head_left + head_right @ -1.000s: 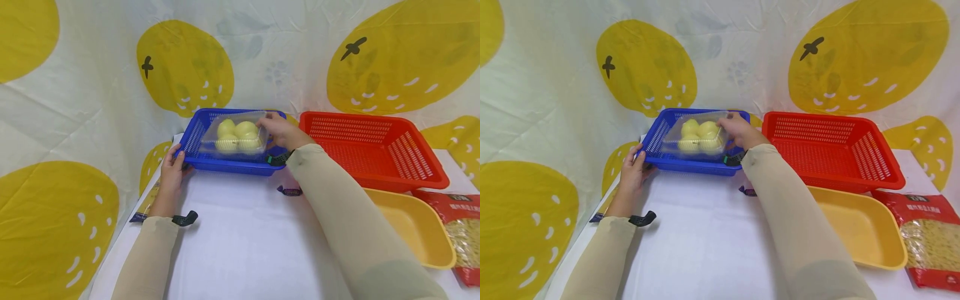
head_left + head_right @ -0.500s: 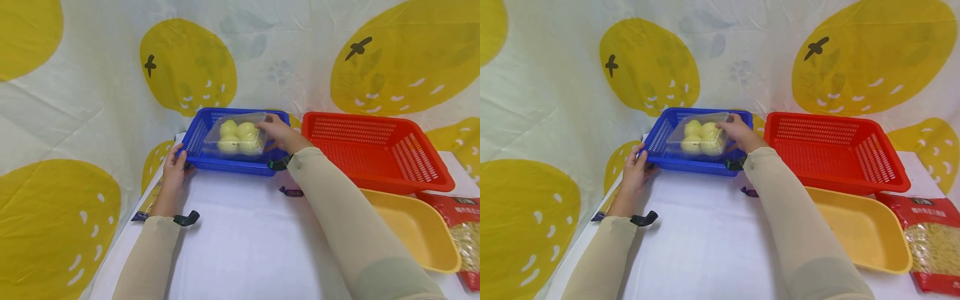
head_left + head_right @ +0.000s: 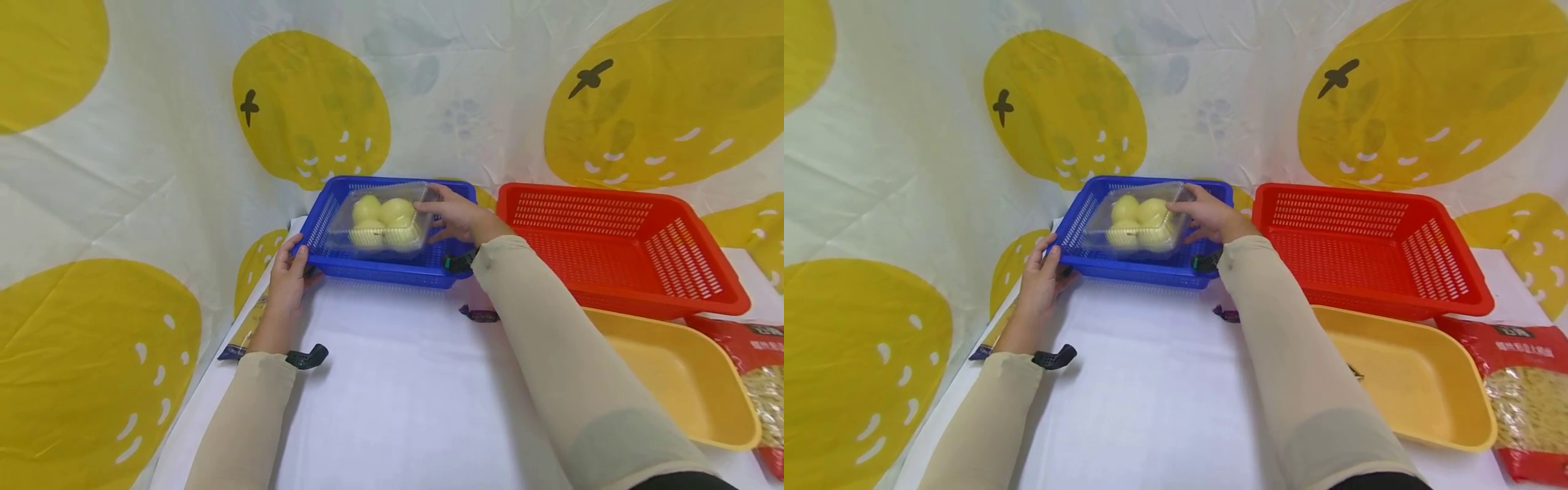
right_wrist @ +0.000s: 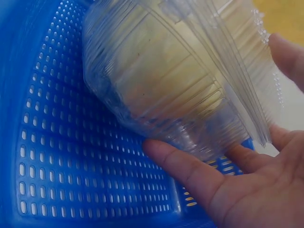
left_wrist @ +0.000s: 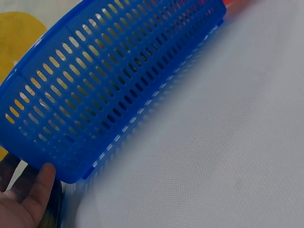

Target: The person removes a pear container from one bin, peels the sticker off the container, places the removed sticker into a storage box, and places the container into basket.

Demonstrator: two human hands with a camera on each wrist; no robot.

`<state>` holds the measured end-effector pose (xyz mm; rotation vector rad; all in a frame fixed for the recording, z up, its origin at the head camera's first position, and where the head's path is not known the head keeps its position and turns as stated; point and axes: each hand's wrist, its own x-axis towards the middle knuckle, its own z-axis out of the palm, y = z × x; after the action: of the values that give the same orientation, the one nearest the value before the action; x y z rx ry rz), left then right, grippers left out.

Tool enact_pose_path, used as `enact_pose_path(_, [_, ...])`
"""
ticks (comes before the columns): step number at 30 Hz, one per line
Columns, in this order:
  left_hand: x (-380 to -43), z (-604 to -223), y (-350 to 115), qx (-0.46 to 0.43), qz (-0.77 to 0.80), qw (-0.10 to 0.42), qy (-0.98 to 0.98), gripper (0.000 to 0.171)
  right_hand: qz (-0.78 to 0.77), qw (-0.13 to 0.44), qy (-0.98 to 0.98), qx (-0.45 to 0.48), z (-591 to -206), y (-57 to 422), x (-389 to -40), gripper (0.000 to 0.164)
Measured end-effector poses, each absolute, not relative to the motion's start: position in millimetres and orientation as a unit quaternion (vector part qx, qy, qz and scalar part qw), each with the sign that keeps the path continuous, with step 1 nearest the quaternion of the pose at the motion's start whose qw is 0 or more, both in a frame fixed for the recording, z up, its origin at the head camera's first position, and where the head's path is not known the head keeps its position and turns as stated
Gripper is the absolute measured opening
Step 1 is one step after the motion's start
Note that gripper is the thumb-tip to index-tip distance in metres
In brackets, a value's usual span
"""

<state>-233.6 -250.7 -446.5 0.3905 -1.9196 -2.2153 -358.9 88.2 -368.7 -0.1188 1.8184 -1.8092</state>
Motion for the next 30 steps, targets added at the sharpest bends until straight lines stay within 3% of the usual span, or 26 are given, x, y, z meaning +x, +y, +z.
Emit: enact_pose_path(30, [-233.3, -441.8, -251.7, 0.145, -0.752, 0.077, -0.639, 0.043, -0.678, 0.284, 0.674, -0.080, -375.6, 82.8, -366.0, 0.086])
